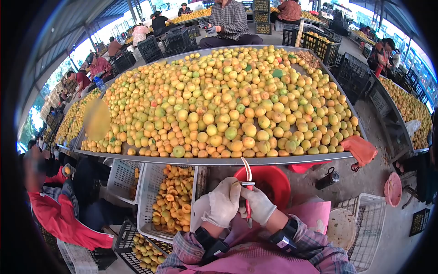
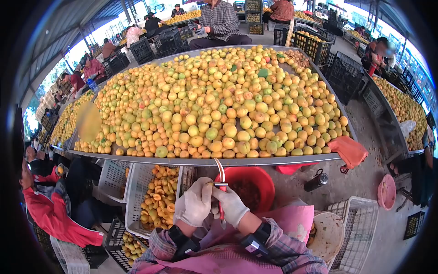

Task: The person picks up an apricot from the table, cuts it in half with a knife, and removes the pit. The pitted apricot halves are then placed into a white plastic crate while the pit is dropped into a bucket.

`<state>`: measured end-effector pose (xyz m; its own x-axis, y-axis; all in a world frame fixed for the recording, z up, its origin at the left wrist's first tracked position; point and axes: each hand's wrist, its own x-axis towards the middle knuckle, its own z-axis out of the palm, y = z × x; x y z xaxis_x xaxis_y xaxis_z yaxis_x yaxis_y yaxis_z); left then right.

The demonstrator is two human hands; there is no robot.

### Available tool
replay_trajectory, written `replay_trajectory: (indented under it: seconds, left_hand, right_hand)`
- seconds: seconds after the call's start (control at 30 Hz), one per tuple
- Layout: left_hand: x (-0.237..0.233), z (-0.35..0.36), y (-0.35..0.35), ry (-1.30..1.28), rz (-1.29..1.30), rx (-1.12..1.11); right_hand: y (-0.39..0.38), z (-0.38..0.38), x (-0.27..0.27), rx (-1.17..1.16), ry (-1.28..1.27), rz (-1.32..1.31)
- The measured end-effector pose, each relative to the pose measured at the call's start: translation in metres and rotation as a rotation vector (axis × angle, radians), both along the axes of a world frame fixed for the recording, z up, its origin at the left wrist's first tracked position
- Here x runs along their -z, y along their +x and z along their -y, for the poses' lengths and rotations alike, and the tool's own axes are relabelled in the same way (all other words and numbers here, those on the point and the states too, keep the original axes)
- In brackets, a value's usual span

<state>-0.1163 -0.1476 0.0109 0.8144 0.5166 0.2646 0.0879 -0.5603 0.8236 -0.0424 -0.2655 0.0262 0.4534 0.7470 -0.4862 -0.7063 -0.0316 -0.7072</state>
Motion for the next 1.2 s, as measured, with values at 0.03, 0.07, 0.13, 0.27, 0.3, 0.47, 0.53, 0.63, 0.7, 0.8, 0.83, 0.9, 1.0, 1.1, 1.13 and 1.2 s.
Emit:
replay_trajectory:
  seconds: [0.03,0.07,0.13,0.27,0.3,0.47,0.53,0.63,0.7,0.8,0.83,0.9,1.0,1.1,1.13,1.2]
  left_hand:
    - [-0.004,-0.002,0.002,0.095,-0.004,0.017]
    - [-0.008,-0.003,0.004,0.099,0.001,0.016]
    - [-0.013,-0.003,0.005,0.136,0.022,0.03]
    - [-0.021,-0.006,0.006,0.263,-0.063,0.109]
    - [-0.019,-0.006,0.005,0.264,-0.062,0.108]
    - [0.003,-0.009,0.003,-0.22,0.079,-0.075]
    - [0.0,-0.022,-0.003,-0.246,0.075,-0.176]
    - [0.011,-0.059,-0.018,-0.14,0.014,-0.336]
    - [0.018,-0.086,-0.037,0.088,-0.16,-0.413]
    - [0.035,-0.124,-0.065,0.265,-0.667,-0.516]
    - [0.043,-0.135,-0.073,0.3,-0.852,-0.522]
    - [0.067,-0.152,-0.089,0.377,-0.979,-0.5]
    - [0.069,-0.155,-0.082,0.407,-0.817,-0.509]
    - [0.06,-0.151,-0.049,0.036,-0.484,-0.438]
    - [0.049,-0.142,-0.033,-0.37,-0.312,-0.352]
    - [0.013,-0.118,-0.004,-1.0,-0.088,-0.147]
  right_hand:
    - [0.001,0.0,0.0,0.001,0.005,0.005]
    - [0.0,0.001,0.002,-0.019,0.042,0.127]
    - [0.003,0.0,0.005,-0.043,0.083,0.248]
    - [0.009,-0.006,0.026,-0.04,0.156,-0.331]
    - [0.008,-0.007,0.03,-0.027,0.173,-0.378]
    - [0.006,-0.006,0.016,0.087,0.106,-0.317]
    - [0.011,0.0,0.022,0.126,0.036,-0.199]
    - [0.025,0.015,0.022,-0.012,-0.279,0.166]
    - [0.037,0.026,0.028,0.017,-0.345,0.214]
    - [0.064,0.039,0.039,0.125,-0.348,0.179]
    - [0.073,0.04,0.036,0.196,-0.267,0.167]
    - [0.096,0.042,0.028,0.209,-0.285,0.185]
    - [0.131,0.035,0.018,0.288,-0.287,0.256]
    - [0.172,0.029,0.015,0.348,-0.306,0.318]
    - [0.187,0.026,0.016,0.377,-0.314,0.353]
    - [0.214,0.019,0.014,0.405,-0.335,0.387]
